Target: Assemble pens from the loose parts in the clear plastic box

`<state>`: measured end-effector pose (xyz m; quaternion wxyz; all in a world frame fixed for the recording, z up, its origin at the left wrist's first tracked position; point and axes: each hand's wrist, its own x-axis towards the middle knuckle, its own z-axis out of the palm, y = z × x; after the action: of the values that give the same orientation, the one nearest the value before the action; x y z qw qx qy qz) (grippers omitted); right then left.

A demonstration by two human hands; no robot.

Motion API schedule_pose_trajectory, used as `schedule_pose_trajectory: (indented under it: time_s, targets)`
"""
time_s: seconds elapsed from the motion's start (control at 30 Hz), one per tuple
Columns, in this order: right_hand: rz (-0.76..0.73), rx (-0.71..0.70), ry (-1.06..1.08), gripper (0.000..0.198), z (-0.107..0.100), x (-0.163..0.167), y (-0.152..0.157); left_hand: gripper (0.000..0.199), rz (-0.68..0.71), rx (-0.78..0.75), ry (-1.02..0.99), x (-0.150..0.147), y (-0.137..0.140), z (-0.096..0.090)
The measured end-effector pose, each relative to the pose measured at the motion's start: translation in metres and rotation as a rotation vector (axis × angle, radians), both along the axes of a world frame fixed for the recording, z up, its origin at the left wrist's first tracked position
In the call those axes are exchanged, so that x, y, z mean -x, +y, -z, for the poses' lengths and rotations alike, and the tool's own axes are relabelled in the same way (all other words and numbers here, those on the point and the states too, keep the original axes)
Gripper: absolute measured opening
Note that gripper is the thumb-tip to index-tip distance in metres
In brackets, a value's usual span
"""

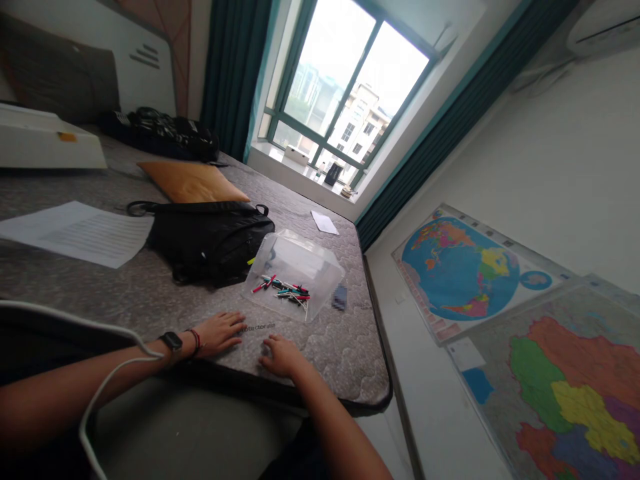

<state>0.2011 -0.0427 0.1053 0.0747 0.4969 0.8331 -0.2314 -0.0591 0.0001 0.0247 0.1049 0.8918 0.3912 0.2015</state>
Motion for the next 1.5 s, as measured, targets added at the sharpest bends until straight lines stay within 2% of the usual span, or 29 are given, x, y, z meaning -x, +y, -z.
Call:
schedule_pose_trajectory:
  time_s: [0.1,0.17,0.4,0.57,0.77,1.0,1.3,1.5]
  targets:
    - [0.087,-0.073,0.013,0.041,0.013,-0.009,0.015,0.047,-0.023,0.027,0.015,0.008,-0.002,0.024]
    - [0.152,-0.100,0.002,0.034,0.017,-0.010,0.027,0.046,-0.061,0.030,-0.037,0.011,-0.004,0.032]
    - [0.395,-0.209,-0.147,0.030,0.024,-0.009,0.094,0.040,-0.133,0.023,-0.052,0.013,-0.007,0.026]
    - [0.496,-0.238,-0.278,0.033,0.027,-0.010,0.147,0.040,-0.135,0.035,-0.082,0.014,-0.006,0.028]
    - [0.468,-0.218,-0.384,0.029,0.028,-0.011,0.184,0.043,-0.134,0.044,-0.082,0.015,-0.006,0.029]
    - [0.440,-0.184,-0.365,0.025,0.021,-0.018,0.195,0.044,-0.144,0.064,-0.081,0.015,-0.005,0.025]
    - [0.402,-0.211,-0.391,0.025,0.003,-0.037,0.217,0.045,-0.146,0.095,-0.108,0.015,-0.004,0.025]
    - [0.341,-0.192,-0.412,0.024,0.005,-0.037,0.215,0.045,-0.142,0.099,-0.128,0.015,-0.004,0.024]
